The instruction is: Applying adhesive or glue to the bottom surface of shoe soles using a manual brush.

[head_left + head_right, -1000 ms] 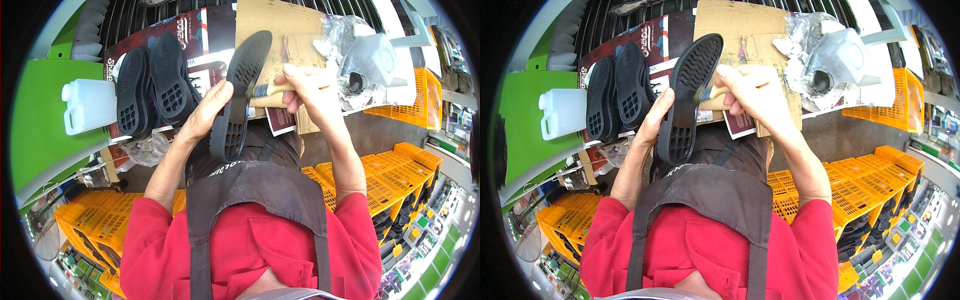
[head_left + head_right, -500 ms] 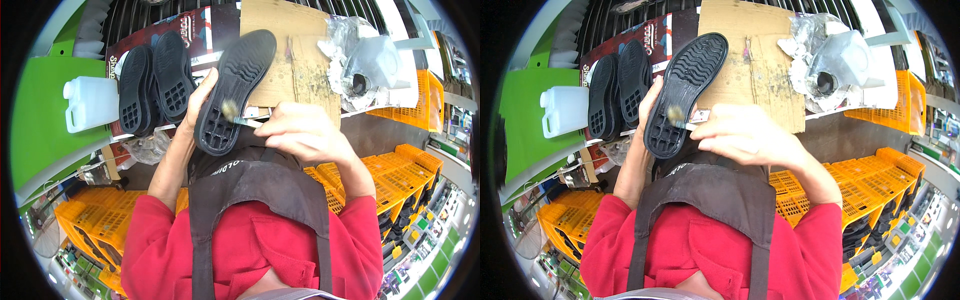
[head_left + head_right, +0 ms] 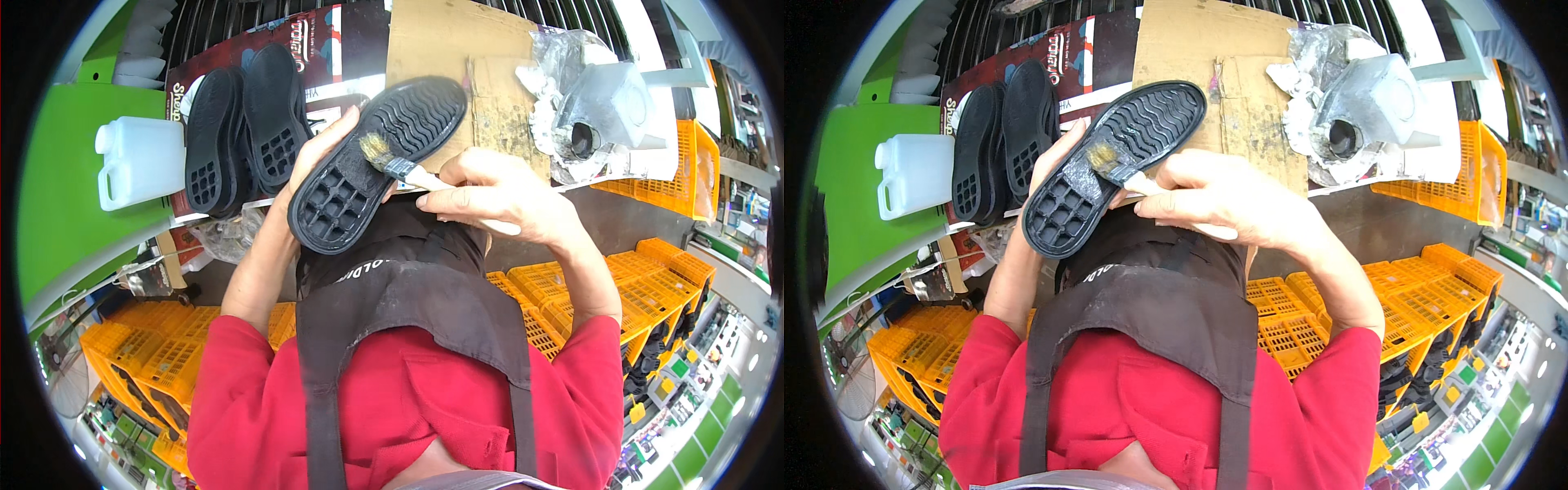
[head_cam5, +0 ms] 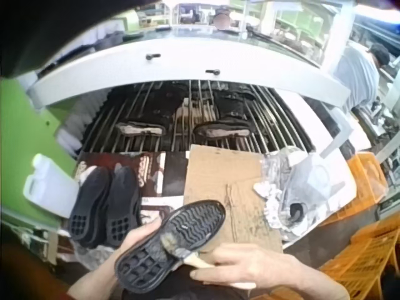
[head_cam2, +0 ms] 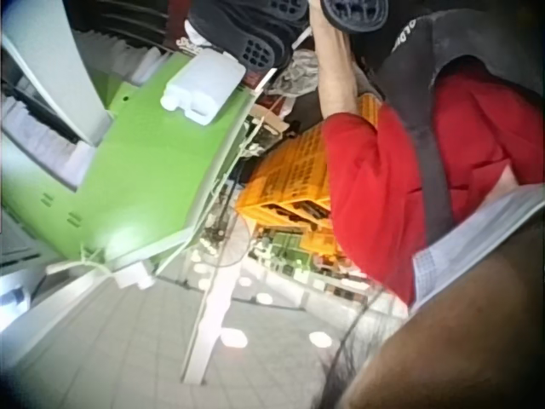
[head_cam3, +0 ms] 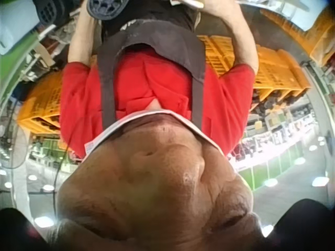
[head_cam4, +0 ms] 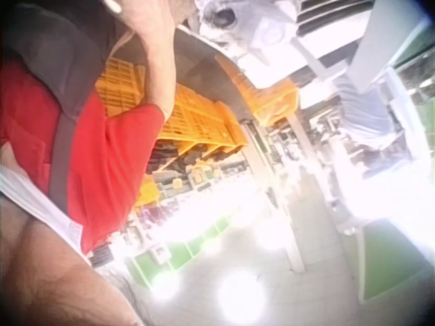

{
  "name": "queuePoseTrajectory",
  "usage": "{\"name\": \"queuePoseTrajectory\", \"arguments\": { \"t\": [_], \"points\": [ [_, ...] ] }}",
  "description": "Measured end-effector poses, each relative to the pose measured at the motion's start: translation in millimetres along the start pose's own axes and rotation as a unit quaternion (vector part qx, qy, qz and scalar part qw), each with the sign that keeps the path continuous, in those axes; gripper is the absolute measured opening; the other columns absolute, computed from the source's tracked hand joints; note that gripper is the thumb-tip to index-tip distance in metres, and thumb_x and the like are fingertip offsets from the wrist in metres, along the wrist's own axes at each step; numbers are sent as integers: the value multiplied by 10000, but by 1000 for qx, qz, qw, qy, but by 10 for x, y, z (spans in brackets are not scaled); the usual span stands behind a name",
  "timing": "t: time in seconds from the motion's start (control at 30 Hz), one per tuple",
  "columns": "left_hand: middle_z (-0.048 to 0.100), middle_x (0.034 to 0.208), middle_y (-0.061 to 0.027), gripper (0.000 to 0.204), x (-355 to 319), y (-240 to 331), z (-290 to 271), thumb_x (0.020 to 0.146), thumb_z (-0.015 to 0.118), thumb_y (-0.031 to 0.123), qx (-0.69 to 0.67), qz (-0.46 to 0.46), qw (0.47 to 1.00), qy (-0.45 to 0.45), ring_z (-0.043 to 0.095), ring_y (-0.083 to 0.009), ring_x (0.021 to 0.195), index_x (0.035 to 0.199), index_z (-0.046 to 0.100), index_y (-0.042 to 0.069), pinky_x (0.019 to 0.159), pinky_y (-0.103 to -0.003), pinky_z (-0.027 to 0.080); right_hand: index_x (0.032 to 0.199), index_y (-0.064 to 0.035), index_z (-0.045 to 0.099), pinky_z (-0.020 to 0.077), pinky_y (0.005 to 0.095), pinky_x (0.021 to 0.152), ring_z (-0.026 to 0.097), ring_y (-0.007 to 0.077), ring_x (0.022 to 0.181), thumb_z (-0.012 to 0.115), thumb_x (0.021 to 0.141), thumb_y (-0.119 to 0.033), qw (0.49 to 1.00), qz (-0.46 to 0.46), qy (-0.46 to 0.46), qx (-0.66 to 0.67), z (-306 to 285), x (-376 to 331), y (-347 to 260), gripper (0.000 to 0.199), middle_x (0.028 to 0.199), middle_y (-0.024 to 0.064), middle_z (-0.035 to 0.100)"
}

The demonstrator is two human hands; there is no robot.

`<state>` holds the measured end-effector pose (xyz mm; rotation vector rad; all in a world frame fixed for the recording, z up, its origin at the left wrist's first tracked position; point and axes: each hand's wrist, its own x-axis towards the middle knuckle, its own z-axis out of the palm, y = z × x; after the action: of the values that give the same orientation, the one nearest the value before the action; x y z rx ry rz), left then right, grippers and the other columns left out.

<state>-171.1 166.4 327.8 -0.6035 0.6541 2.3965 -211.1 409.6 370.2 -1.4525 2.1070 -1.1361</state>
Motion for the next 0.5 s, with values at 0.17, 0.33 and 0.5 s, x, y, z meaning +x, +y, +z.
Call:
{"name": "queuePoseTrajectory", "arguments": {
  "t": [0.17, 0.33, 0.5],
  "points": [
    [665, 870, -196, 540, -12, 30, -32, 974, 442, 447, 36, -43, 997, -53, 664, -272, 607, 1103, 590, -56, 531, -352, 582, 1069, -95, 675, 502, 320, 668, 623, 232, 804, 701, 793, -48, 994, -10, 43, -98, -287, 22, 286, 282, 912, 77, 610],
    [665, 857, -186, 533, -4, 13, -19, 977, 438, 443, 55, -24, 997, -52, 663, -252, 601, 1107, 589, -51, 522, -340, 577, 1049, -71, 675, 502, 326, 655, 639, 231, 778, 675, 834, -72, 986, 52, 103, -119, -363, -50, 320, 216, 872, 85, 630],
    [663, 1005, -101, 491, -6, -76, 13, 989, 440, 419, 118, 28, 991, -47, 659, -151, 815, 1229, 549, 5, 699, -269, 559, 943, -9, 696, 509, 292, 611, 653, 201, 654, 678, 857, -124, 943, 125, 265, -154, -115, -23, 340, 145, 743, 111, 669]
  ]
}}
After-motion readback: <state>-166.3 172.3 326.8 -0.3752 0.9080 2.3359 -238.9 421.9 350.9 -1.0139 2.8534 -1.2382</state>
